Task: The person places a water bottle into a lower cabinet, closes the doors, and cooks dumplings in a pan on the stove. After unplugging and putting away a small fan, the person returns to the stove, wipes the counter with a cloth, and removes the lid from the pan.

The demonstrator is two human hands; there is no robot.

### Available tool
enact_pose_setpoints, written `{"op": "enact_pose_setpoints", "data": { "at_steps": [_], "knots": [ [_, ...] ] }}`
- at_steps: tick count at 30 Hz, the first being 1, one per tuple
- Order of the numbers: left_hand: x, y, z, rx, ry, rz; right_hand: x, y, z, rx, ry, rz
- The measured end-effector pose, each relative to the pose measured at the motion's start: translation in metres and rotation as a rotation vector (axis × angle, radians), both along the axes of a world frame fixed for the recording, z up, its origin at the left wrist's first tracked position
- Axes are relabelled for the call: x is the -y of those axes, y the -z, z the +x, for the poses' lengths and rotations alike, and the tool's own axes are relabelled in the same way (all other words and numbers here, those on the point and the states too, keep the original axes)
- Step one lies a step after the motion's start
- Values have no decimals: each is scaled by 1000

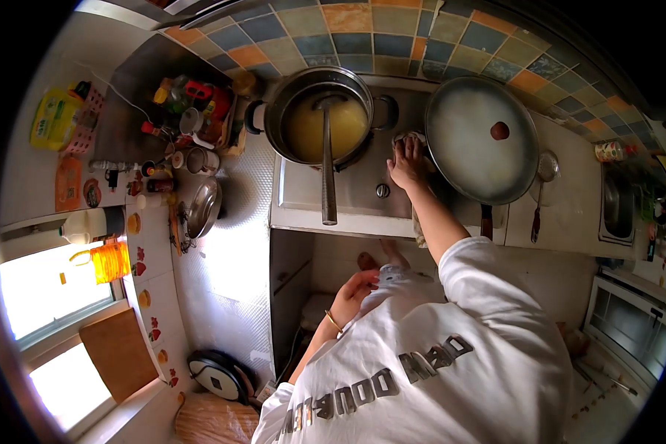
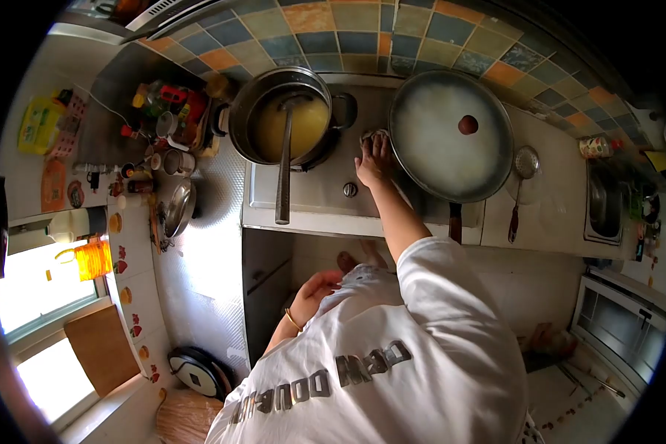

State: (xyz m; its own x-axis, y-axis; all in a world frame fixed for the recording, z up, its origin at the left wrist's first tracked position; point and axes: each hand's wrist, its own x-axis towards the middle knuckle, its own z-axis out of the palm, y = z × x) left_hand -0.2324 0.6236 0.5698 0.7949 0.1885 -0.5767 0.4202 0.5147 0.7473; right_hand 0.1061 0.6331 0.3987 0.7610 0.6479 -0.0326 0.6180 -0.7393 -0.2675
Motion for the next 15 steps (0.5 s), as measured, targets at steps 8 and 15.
{"op": "enact_pose_setpoints", "data": {
  "at_steps": [8, 15],
  "knots": [
    [-3, -3, 8, 43, -9, -17, 13, -12, -7, -89, 46, -100],
    [-5, -5, 2, 12, -21, -62, 45, 14, -1, -245, 149, 112]
  ]
}}
